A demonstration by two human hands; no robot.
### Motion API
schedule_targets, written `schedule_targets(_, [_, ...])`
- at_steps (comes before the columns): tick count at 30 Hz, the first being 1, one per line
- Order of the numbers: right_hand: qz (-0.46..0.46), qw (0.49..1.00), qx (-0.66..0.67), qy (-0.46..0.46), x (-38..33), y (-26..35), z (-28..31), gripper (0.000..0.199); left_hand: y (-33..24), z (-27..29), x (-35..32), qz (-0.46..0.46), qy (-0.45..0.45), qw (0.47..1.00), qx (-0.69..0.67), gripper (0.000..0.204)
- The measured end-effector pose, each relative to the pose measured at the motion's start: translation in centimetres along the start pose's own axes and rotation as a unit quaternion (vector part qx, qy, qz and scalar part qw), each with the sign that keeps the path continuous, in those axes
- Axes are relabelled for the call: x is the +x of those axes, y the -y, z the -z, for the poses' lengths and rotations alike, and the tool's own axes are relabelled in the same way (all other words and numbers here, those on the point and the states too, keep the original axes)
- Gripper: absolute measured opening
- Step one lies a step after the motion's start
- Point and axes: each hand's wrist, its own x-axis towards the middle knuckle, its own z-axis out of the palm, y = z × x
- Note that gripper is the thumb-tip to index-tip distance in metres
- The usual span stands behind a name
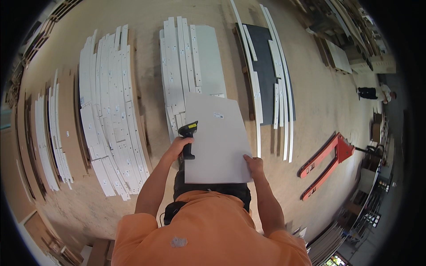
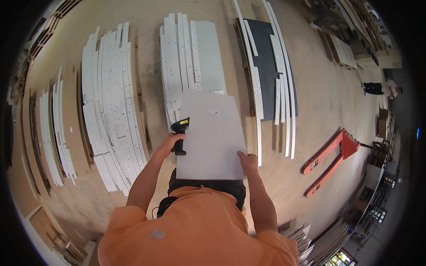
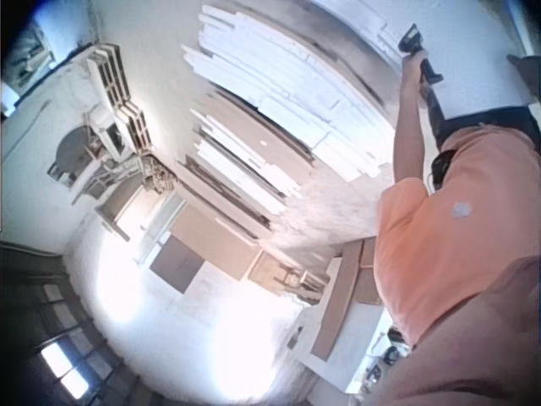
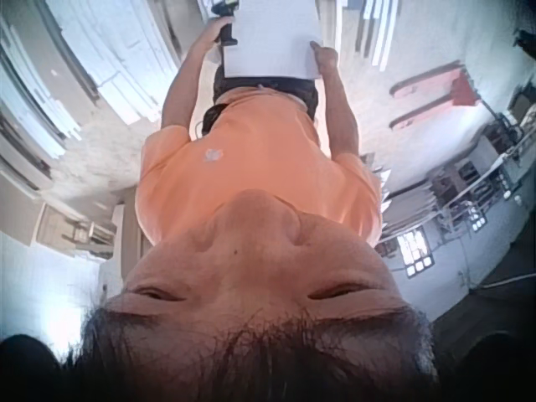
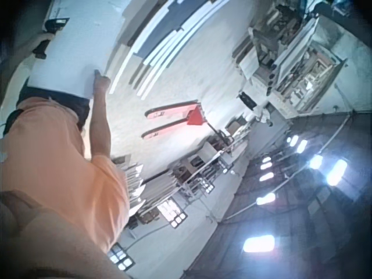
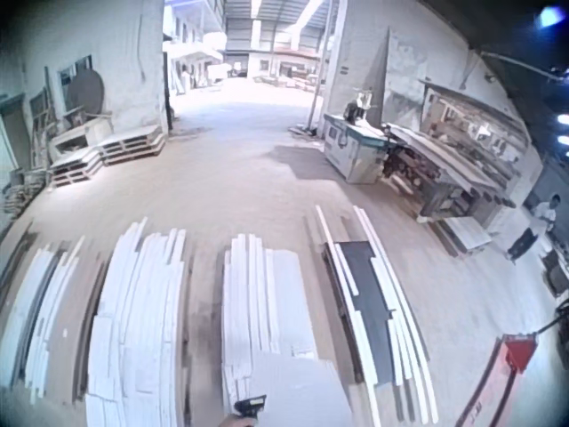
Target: The person repeatedly picks up white rectangular panels, scans their labels with a handheld barcode scanner, and places them on a machine table. They also use a yellow tool to adjust the machine and operate a computer keyboard and mouse. Finished panels are stacked on the floor.
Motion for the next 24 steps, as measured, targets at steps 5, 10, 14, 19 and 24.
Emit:
schedule_targets(5, [0.091, 0.973, -0.166, -0.129, 13.9, 10.4, -0.4, 0.064, 1.3, -4.2, 12.0, 0.029, -0.059, 0.998, 0.012, 0.04])
schedule_targets(10, [0.149, 0.947, -0.229, -0.169, 35.9, 21.1, -5.2, 0.072, 1.3, -8.5, 32.2, 0.043, -0.139, 0.989, -0.02, 0.038])
schedule_targets(14, [0.165, 0.949, -0.225, -0.143, 49.7, 24.6, -9.8, 0.07, 1.4, -10.0, 45.0, 0.085, -0.21, 0.974, 0.017, 0.039])
schedule_targets(19, [0.268, 0.952, -0.131, -0.069, 61.4, 25.3, -17.1, 0.072, 2.1, -11.1, 49.9, 0.122, -0.296, 0.947, 0.035, 0.05])
schedule_targets(24, [0.266, 0.942, -0.203, -0.034, 68.2, 25.5, -24.0, 0.081, 5.4, -15.6, 42.0, 0.192, -0.315, 0.929, 0.021, 0.047])
